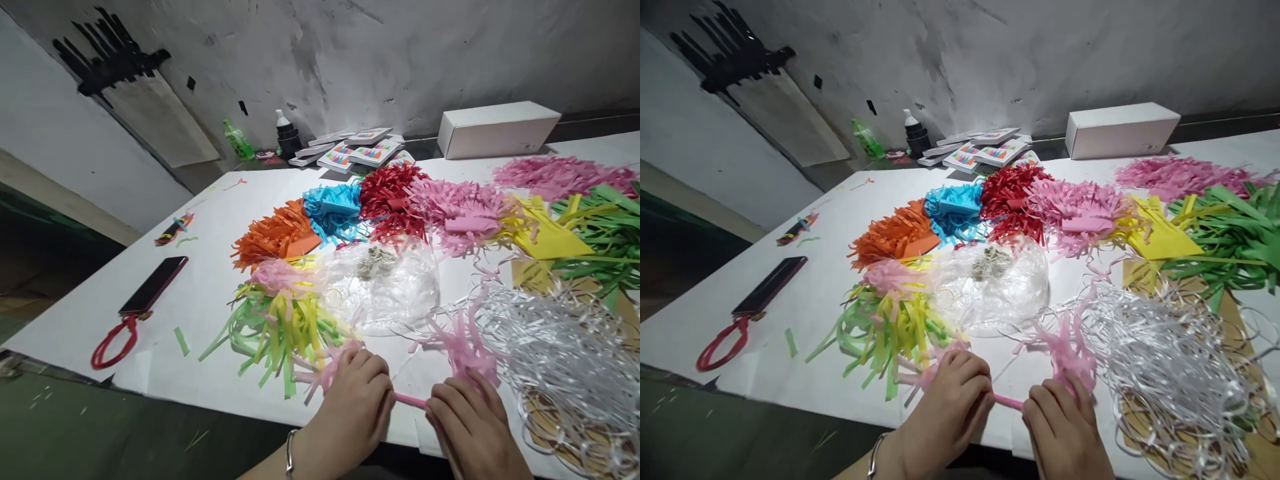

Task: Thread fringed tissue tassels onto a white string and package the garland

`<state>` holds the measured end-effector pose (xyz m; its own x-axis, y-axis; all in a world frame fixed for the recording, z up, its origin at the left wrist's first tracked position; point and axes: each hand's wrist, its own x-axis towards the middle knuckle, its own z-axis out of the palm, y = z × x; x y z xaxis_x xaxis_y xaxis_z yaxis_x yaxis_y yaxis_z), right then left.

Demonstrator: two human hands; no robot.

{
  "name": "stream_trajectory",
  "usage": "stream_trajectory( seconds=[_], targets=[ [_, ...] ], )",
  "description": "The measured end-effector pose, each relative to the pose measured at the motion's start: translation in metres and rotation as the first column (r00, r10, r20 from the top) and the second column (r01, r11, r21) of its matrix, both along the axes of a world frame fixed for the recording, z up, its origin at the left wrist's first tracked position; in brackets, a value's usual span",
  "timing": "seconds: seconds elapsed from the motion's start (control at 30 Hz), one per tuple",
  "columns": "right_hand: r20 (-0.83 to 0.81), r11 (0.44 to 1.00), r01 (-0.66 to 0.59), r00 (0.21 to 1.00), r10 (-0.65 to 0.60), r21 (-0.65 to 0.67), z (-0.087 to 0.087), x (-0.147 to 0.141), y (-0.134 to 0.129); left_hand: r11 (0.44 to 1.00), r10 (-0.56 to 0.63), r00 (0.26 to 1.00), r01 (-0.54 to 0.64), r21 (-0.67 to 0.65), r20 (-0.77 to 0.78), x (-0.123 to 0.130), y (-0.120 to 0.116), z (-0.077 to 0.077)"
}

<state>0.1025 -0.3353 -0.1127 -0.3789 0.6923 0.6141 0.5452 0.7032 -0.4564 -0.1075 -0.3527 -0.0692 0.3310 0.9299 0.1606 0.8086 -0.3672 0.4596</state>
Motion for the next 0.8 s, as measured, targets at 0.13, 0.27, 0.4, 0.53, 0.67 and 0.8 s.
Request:
stream_trajectory(
  seconds=[0.13, 0.27, 0.4, 0.53, 0.67, 0.8],
  targets=[
    [0.056, 0.992, 0.114, 0.992, -0.11, -0.061, 0.007, -0.009, -0.004, 0.999, 0.041, 0.995, -0.038, 0.032, -0.089, 0.004, 0.005, 0.003],
    [0.088, 0.989, 0.13, 0.988, -0.124, -0.064, 0.005, -0.01, -0.006, 0.98, -0.114, 0.971, 0.145, 0.138, -0.211, 0.001, 0.006, 0.002],
    [0.053, 0.999, 0.036, 0.998, -0.035, -0.022, -0.003, -0.013, -0.007, 0.934, -0.259, 0.887, 0.331, 0.135, -0.382, 0.004, 0.007, 0.001],
    [0.07, 1.0, 0.002, 0.998, -0.002, 0.006, -0.005, -0.016, -0.005, 0.935, -0.247, 0.88, 0.326, 0.137, -0.405, 0.011, 0.014, 0.0],
    [0.083, 0.99, -0.057, 0.996, 0.046, 0.132, 0.001, -0.01, 0.004, 0.987, -0.153, 0.983, 0.148, -0.057, -0.105, 0.01, 0.012, 0.012],
    [0.213, 0.922, -0.18, 0.971, 0.111, 0.343, 0.019, -0.003, 0.01, 0.904, 0.135, 0.881, 0.078, -0.42, 0.454, 0.003, -0.001, 0.031]
  ],
)
